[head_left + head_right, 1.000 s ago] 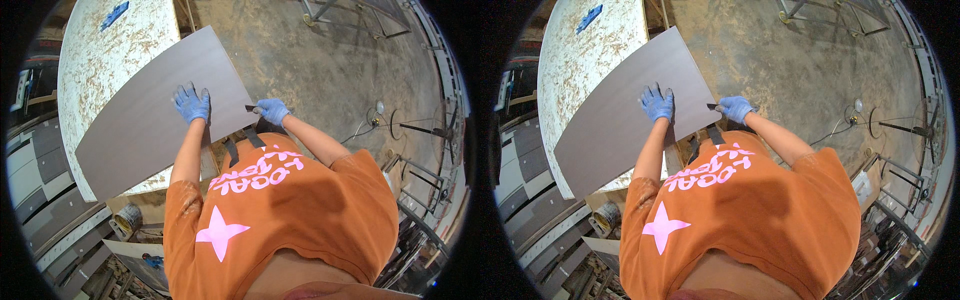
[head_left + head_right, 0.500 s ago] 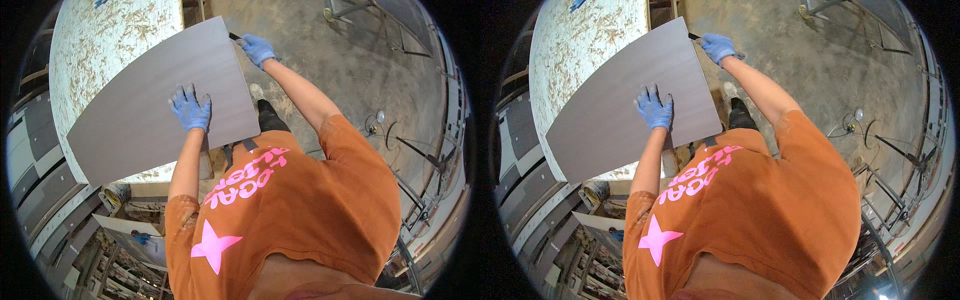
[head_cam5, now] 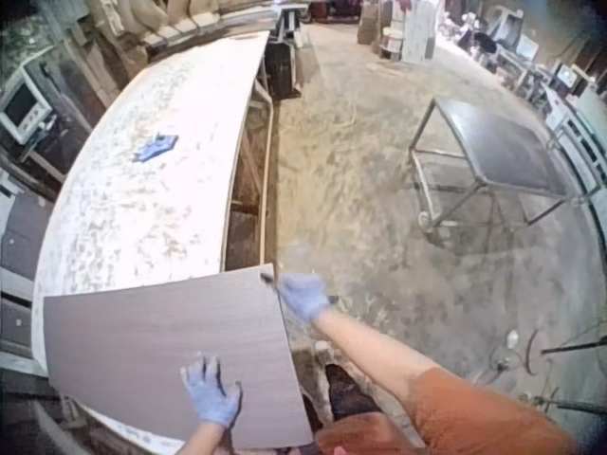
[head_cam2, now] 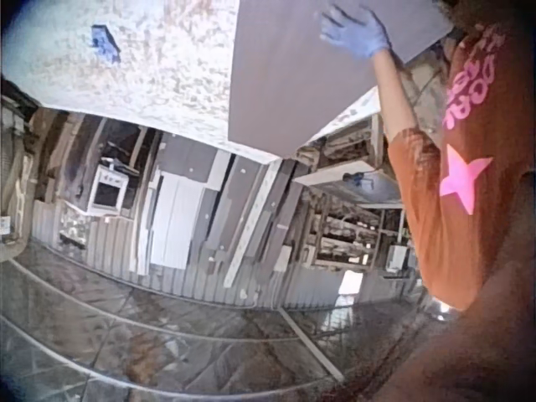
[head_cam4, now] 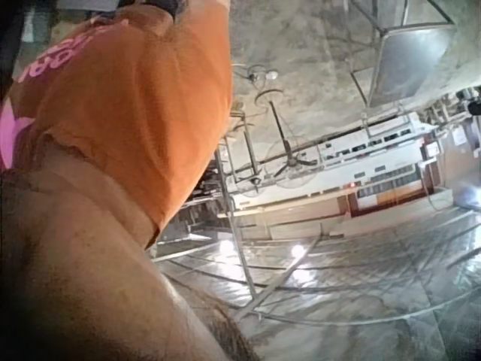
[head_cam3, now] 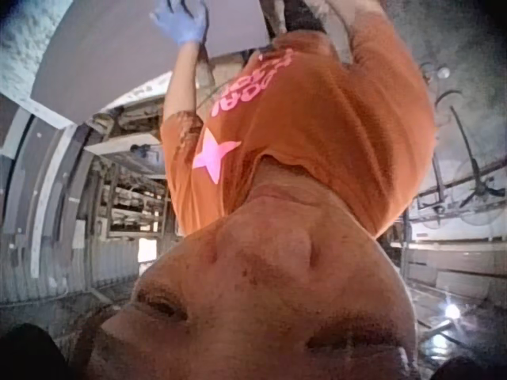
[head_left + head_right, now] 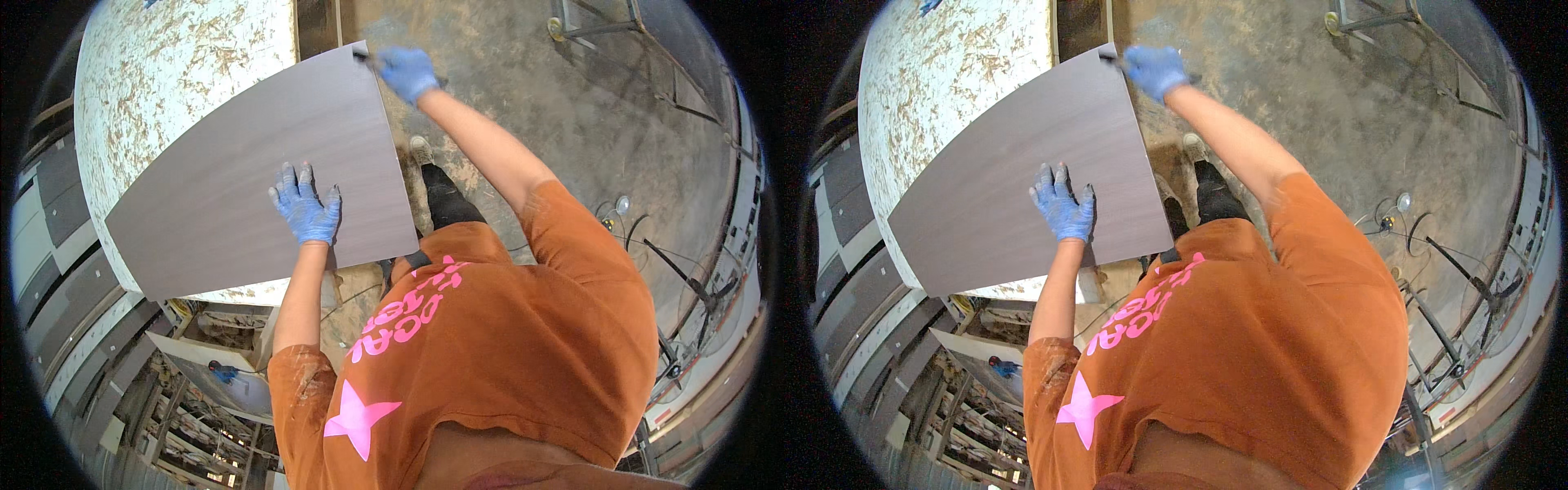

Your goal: The person puts on blue gloves and uses a utility knife to score and snap a large gray sheet on a workbench. They flip the sheet, score the opposite side, and then measure the cut piece with a tape measure.

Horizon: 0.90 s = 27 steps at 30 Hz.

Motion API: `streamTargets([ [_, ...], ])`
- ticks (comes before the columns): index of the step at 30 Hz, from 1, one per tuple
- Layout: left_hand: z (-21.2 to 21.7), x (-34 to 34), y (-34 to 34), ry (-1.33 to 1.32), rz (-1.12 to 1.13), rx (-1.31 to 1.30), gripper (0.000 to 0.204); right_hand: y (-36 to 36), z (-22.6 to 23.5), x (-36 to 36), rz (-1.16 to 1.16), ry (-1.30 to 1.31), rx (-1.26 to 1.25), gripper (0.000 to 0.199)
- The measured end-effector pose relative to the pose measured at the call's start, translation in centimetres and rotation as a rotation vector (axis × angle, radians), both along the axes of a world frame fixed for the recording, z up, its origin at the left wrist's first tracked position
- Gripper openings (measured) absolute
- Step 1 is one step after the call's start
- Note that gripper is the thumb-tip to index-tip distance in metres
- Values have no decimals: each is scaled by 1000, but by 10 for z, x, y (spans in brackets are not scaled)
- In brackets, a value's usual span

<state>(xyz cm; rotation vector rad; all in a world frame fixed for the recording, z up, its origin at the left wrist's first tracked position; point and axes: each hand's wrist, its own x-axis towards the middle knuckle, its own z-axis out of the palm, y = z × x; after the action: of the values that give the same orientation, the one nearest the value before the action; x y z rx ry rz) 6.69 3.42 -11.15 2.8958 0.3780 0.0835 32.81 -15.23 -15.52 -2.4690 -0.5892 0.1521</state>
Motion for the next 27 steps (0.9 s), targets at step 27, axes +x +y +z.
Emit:
streamTargets([
  [27,4,2,-2,-13,8,-17,69,-63,20,-91,646,95,-291,32],
])
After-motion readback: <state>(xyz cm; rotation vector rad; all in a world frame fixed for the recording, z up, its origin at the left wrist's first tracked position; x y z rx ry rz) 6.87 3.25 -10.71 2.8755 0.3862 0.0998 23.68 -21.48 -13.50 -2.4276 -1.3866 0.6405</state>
